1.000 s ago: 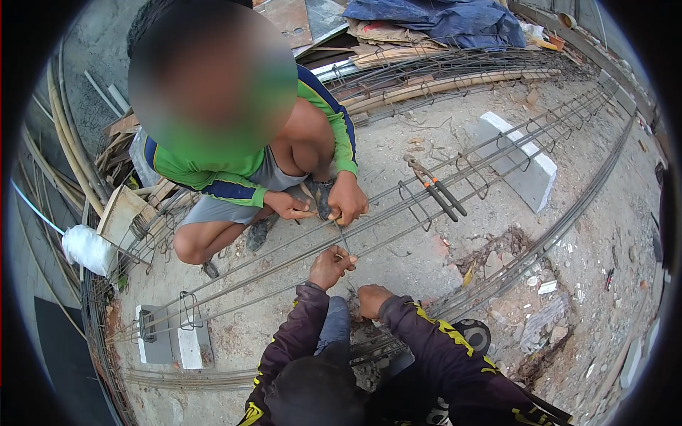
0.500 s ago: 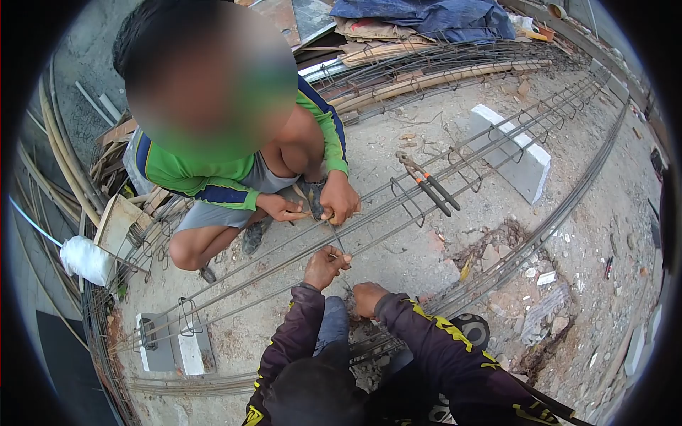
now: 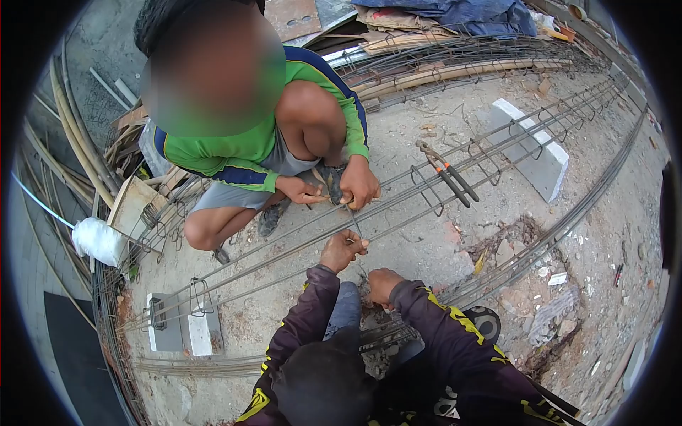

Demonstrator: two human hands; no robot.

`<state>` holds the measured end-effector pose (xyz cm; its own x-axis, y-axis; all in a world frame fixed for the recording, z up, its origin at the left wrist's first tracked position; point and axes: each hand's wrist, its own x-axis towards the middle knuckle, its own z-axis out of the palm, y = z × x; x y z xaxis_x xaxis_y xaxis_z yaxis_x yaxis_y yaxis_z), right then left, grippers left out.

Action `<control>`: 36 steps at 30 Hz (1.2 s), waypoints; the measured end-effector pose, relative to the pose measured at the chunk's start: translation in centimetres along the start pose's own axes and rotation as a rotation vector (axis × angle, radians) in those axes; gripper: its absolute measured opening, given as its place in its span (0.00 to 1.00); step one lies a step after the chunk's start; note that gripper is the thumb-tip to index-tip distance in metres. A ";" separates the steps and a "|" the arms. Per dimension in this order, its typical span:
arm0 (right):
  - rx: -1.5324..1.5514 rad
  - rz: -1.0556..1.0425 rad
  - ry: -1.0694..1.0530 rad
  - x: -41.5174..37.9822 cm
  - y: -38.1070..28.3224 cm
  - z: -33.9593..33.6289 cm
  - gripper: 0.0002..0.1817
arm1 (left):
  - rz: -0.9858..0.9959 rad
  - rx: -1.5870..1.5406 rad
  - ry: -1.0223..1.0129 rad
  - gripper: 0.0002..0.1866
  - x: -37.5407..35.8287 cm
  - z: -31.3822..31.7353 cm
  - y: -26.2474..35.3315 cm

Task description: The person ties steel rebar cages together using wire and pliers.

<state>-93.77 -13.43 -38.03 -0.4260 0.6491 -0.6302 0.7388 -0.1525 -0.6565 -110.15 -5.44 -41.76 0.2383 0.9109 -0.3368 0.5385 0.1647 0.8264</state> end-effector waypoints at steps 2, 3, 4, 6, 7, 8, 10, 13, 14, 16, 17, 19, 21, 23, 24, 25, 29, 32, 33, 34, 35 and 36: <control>0.014 -0.008 0.056 0.2 0.2 0.3 0.08 | 0.000 -0.005 -0.011 0.18 0.4 -0.1 -0.1; 0.022 -0.012 0.087 0.3 0.2 0.4 0.08 | -0.001 -0.011 -0.013 0.19 0.3 -0.2 -0.1; 0.019 -0.014 0.079 0.3 0.1 0.4 0.08 | 0.002 -0.017 -0.018 0.19 0.4 -0.2 -0.1; 0.012 -0.015 0.066 0.2 0.0 0.3 0.08 | 0.012 -0.029 -0.024 0.20 0.6 -0.1 -0.1; 0.007 -0.011 0.073 0.2 0.1 0.2 0.08 | 0.015 -0.033 -0.026 0.20 0.6 -0.1 -0.1; 0.005 -0.007 0.077 0.3 0.1 0.2 0.08 | 0.015 -0.037 -0.028 0.20 0.5 -0.1 -0.2; 0.014 0.002 0.072 0.3 0.1 0.3 0.08 | 0.004 -0.020 -0.031 0.20 0.9 -0.2 -0.3; 0.035 0.017 0.021 0.2 0.2 1.1 0.08 | -0.017 -0.019 -0.036 0.20 -0.1 -0.1 -0.4; 0.031 0.015 0.023 0.3 0.0 0.8 0.08 | -0.013 -0.022 -0.034 0.20 0.0 -0.1 -0.1; 0.031 0.000 0.053 0.5 0.0 0.7 0.07 | -0.001 -0.016 -0.029 0.20 0.2 -0.2 0.2; 0.028 -0.001 0.055 0.6 0.0 0.6 0.07 | 0.005 -0.012 -0.028 0.20 0.4 -0.3 0.3; 0.027 0.003 0.047 0.5 0.0 0.7 0.07 | 0.004 -0.006 -0.032 0.19 0.3 -0.2 0.2; 0.016 -0.004 0.051 0.6 0.0 0.5 0.07 | 0.000 -0.007 -0.022 0.19 0.4 -0.2 0.1; 0.014 -0.008 0.051 0.5 0.1 0.6 0.08 | -0.017 0.018 -0.017 0.19 0.4 -0.2 0.0; 0.015 -0.007 0.054 0.5 0.0 0.6 0.08 | -0.009 0.007 -0.015 0.19 0.4 -0.2 0.0; 0.015 -0.007 0.054 0.5 0.0 0.6 0.08 | -0.003 -0.005 -0.012 0.19 0.3 -0.1 0.0; 0.027 0.002 0.071 0.2 -0.2 0.6 0.08 | 0.010 -0.007 -0.016 0.19 0.2 -0.1 0.0; 0.014 -0.008 0.057 -0.1 -0.4 0.3 0.09 | 0.008 0.004 -0.019 0.19 0.4 -0.2 -0.2; 0.016 -0.006 0.054 0.0 -0.3 0.4 0.09 | -0.005 0.008 -0.017 0.19 0.5 -0.1 -0.3; 0.018 -0.007 0.052 0.1 -0.1 0.5 0.09 | -0.017 0.012 -0.014 0.19 0.6 -0.1 -0.2; 0.021 -0.010 0.049 0.2 -0.1 0.7 0.10 | -0.031 0.019 -0.010 0.19 0.5 -0.1 -0.1; 0.012 -0.002 0.049 0.1 0.0 0.8 0.10 | -0.024 0.005 -0.018 0.19 0.4 0.1 -0.2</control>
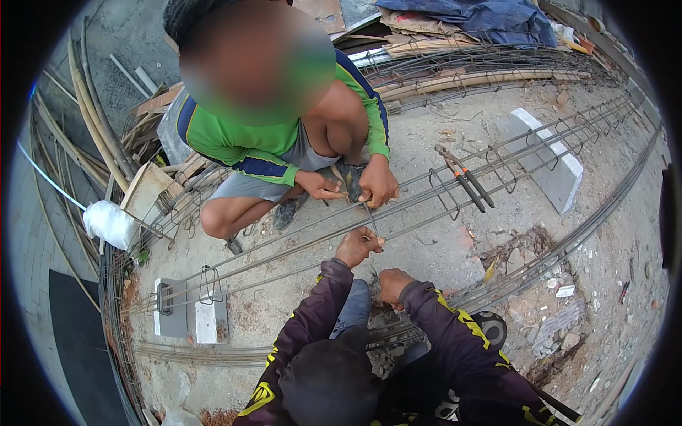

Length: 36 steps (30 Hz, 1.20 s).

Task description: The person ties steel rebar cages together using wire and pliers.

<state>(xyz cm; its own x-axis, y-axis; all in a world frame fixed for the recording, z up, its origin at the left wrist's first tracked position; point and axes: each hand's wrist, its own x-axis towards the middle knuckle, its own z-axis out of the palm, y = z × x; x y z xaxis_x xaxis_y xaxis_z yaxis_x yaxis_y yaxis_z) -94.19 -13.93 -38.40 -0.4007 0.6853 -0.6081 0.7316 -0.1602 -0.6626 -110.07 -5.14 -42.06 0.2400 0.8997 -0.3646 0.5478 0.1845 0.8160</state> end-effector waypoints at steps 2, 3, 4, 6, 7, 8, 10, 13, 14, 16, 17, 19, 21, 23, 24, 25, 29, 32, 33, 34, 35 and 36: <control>-0.005 -0.008 0.010 -0.1 -0.4 -0.3 0.10 | 0.016 -0.001 -0.007 0.19 0.1 -0.3 0.1; 0.005 -0.013 0.012 -0.2 -0.6 -0.3 0.10 | 0.013 0.001 -0.012 0.19 0.1 -0.6 0.1; 0.009 -0.010 0.012 -0.4 -0.6 -0.4 0.09 | 0.010 -0.007 -0.018 0.19 0.2 -0.5 -0.1; 0.001 0.009 -0.004 0.0 -0.3 -0.3 0.09 | 0.026 -0.052 -0.032 0.19 0.5 -0.2 -0.7; 0.008 0.002 0.007 0.1 -0.2 -0.1 0.09 | 0.023 -0.048 -0.031 0.19 0.4 -0.2 -0.6; 0.015 -0.005 0.020 0.1 -0.1 0.0 0.08 | 0.022 -0.045 -0.030 0.19 0.5 -0.3 -0.4; 0.016 -0.013 0.027 0.2 0.0 -0.1 0.08 | 0.023 -0.041 -0.030 0.19 0.5 -0.3 -0.2; 0.011 -0.010 0.003 0.1 -0.2 -0.1 0.08 | 0.018 -0.045 -0.038 0.20 0.4 -0.3 -0.4; 0.019 -0.001 -0.001 -0.2 -0.4 -0.2 0.08 | 0.015 -0.047 -0.050 0.20 0.5 -0.4 -0.5; 0.025 0.008 0.001 -0.2 -0.3 -0.4 0.09 | 0.021 -0.054 -0.063 0.20 0.8 -0.4 -0.5; 0.025 0.007 0.004 -0.1 -0.1 -0.3 0.09 | 0.026 -0.057 -0.064 0.20 0.7 -0.4 -0.5; 0.019 0.003 0.008 0.2 -0.1 -0.2 0.09 | 0.025 -0.053 -0.061 0.20 0.5 -0.5 -0.3; 0.007 0.003 0.011 0.2 -0.1 -0.2 0.09 | 0.016 -0.042 -0.058 0.20 0.3 -0.4 0.0; 0.021 -0.002 0.010 -0.4 -0.4 -0.7 0.09 | 0.013 -0.048 -0.059 0.20 0.2 -0.5 0.4; 0.028 -0.003 0.008 -0.6 -0.5 -0.8 0.09 | 0.011 -0.053 -0.061 0.20 0.1 -0.5 0.4; 0.022 -0.007 0.002 -0.5 -0.4 -0.9 0.09 | 0.014 -0.063 -0.064 0.20 0.3 -0.4 0.2; -0.011 -0.012 -0.038 0.3 0.1 -0.7 0.10 | 0.017 -0.092 -0.081 0.20 0.5 -0.6 -0.4; -0.014 -0.011 -0.028 0.6 0.5 -0.5 0.11 | 0.025 -0.109 -0.092 0.21 0.6 -0.6 -0.5; -0.011 -0.012 -0.018 0.7 0.5 -0.5 0.11 | 0.025 -0.105 -0.084 0.21 0.7 -0.6 -0.5; 0.003 -0.010 -0.015 0.0 0.2 -1.0 0.11 | 0.022 -0.102 -0.079 0.21 0.7 -0.6 -0.5; -0.005 -0.007 -0.012 0.1 0.5 -1.0 0.11 | 0.016 -0.099 -0.073 0.21 0.6 -0.5 -0.5; -0.011 -0.007 -0.010 0.5 0.7 -0.8 0.11 | 0.004 -0.098 -0.076 0.21 0.6 -0.5 -0.4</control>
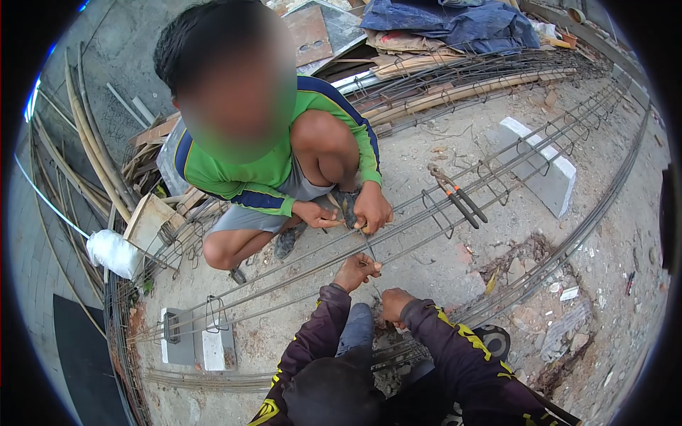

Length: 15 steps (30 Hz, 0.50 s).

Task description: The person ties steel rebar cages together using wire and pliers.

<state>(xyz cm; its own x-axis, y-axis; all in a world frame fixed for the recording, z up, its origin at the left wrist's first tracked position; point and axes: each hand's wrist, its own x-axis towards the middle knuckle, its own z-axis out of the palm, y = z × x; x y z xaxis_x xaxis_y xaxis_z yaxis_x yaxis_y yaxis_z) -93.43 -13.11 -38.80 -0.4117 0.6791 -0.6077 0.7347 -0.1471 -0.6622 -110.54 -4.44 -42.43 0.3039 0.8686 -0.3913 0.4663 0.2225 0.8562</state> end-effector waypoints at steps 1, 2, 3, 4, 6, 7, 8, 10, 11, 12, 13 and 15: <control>-0.005 -0.003 -0.001 0.2 0.0 0.2 0.11 | -0.002 -0.002 -0.004 0.21 -0.1 0.1 0.2; -0.004 0.003 0.000 0.1 0.1 0.3 0.11 | -0.008 0.000 -0.007 0.21 -0.2 0.2 0.3; 0.002 0.004 0.002 -0.1 0.0 0.0 0.11 | -0.015 0.008 -0.008 0.21 -0.3 -0.1 0.5; 0.011 0.005 0.001 -0.2 -0.3 -0.1 0.10 | -0.010 0.004 -0.006 0.21 -0.4 -0.2 0.4; 0.015 0.007 -0.007 -0.3 -0.6 -0.2 0.10 | 0.003 -0.011 -0.010 0.21 -0.3 -0.1 0.3; 0.014 0.016 -0.012 -0.4 -0.4 -0.2 0.10 | 0.000 -0.012 -0.013 0.21 -0.3 0.0 0.3; 0.005 0.009 0.012 -0.3 -0.3 -0.1 0.10 | 0.000 -0.017 -0.016 0.21 -0.3 0.0 0.3; -0.033 -0.013 0.021 -0.3 -0.5 -0.1 0.10 | -0.013 -0.002 -0.017 0.22 0.0 -0.2 0.1; -0.058 -0.024 0.022 -0.4 -0.7 -0.3 0.10 | -0.018 0.007 -0.023 0.22 0.1 -0.2 -0.1; -0.034 0.005 0.017 -0.9 -1.2 -0.6 0.11 | -0.020 0.014 -0.028 0.22 0.3 -0.2 -0.3; -0.041 -0.005 0.019 -0.9 -1.1 -0.5 0.10 | -0.017 0.026 -0.030 0.22 0.3 -0.3 -0.2; -0.057 -0.036 0.037 -0.4 -1.0 -0.5 0.10 | -0.022 0.017 -0.040 0.22 0.1 -0.4 0.1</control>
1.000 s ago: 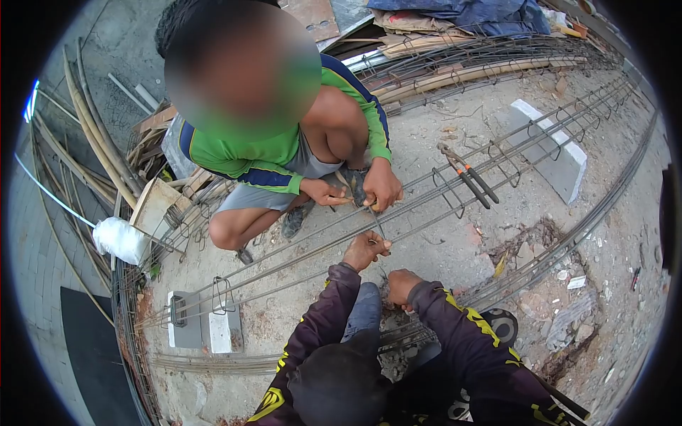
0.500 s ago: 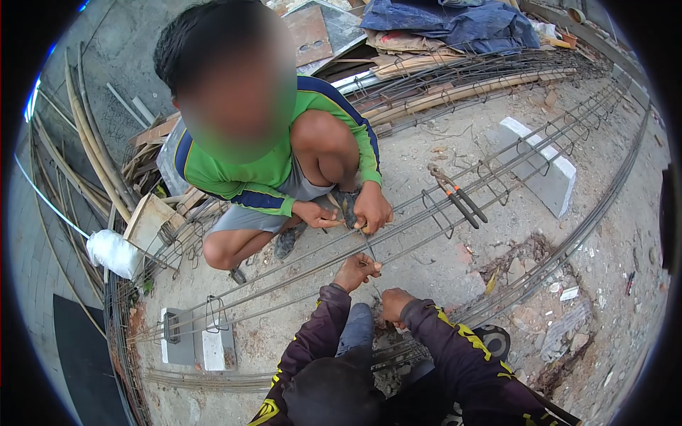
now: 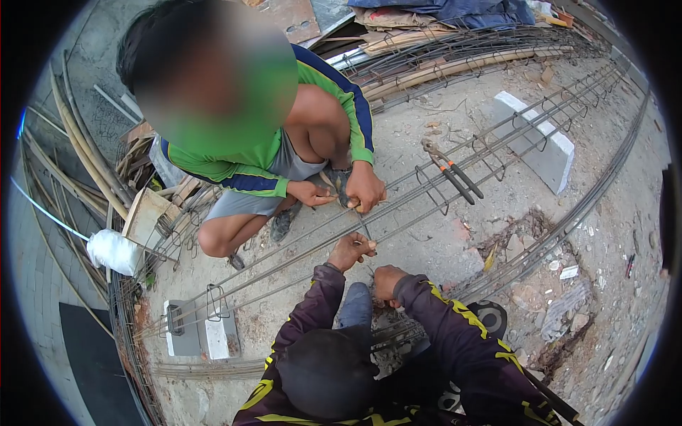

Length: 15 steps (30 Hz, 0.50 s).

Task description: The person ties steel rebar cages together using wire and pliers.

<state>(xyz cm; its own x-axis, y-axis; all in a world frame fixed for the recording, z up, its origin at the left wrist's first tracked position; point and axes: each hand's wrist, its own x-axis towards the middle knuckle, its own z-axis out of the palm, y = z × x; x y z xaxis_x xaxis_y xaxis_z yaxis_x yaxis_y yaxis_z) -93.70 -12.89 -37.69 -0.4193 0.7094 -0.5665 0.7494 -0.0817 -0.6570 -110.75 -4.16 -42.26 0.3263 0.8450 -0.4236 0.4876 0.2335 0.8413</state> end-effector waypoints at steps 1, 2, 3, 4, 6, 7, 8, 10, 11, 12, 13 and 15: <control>0.030 0.011 -0.025 0.1 0.1 -0.4 0.10 | -0.001 0.003 -0.003 0.22 0.0 -0.1 0.1; 0.059 0.024 -0.052 0.1 0.4 -0.6 0.10 | -0.003 0.003 -0.006 0.22 -0.1 -0.1 0.3; 0.083 0.039 -0.080 0.0 0.8 -0.8 0.11 | -0.005 -0.011 -0.005 0.22 0.0 -0.1 0.1; 0.065 0.024 -0.080 0.3 1.3 -1.1 0.11 | -0.005 -0.006 -0.017 0.22 0.3 -0.3 -0.1; 0.029 0.002 -0.080 1.2 2.4 -1.3 0.14 | -0.005 0.003 -0.047 0.22 0.5 -0.5 -0.4; 0.022 0.006 -0.145 1.6 2.6 -1.7 0.14 | 0.002 -0.015 -0.051 0.21 0.4 -0.5 -0.3; 0.013 0.017 -0.211 1.9 2.7 -2.2 0.14 | -0.007 -0.020 -0.048 0.21 0.3 -0.3 -0.2; -0.024 0.027 -0.296 2.9 3.0 -2.3 0.14 | -0.016 -0.029 -0.045 0.21 0.2 -0.4 0.2; -0.025 0.029 -0.311 1.9 2.2 -3.1 0.15 | -0.019 -0.011 -0.057 0.20 0.3 -0.6 0.2; -0.022 0.039 -0.338 2.7 2.6 -2.6 0.16 | -0.023 0.003 -0.072 0.20 0.5 -0.8 0.2; -0.044 0.004 -0.358 3.1 2.8 -2.3 0.17 | -0.023 -0.021 -0.073 0.20 0.8 -1.1 0.1; 0.100 -0.002 -0.316 3.7 3.5 -1.2 0.19 | -0.031 -0.040 -0.079 0.19 0.4 -0.6 0.7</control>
<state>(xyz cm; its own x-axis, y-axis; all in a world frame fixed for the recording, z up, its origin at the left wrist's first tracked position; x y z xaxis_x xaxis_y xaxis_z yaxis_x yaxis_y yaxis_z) -91.95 -9.71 -41.49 -0.5707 0.4589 -0.6809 0.7007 -0.1601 -0.6952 -110.79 -3.38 -41.62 0.3753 0.7967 -0.4737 0.4659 0.2797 0.8395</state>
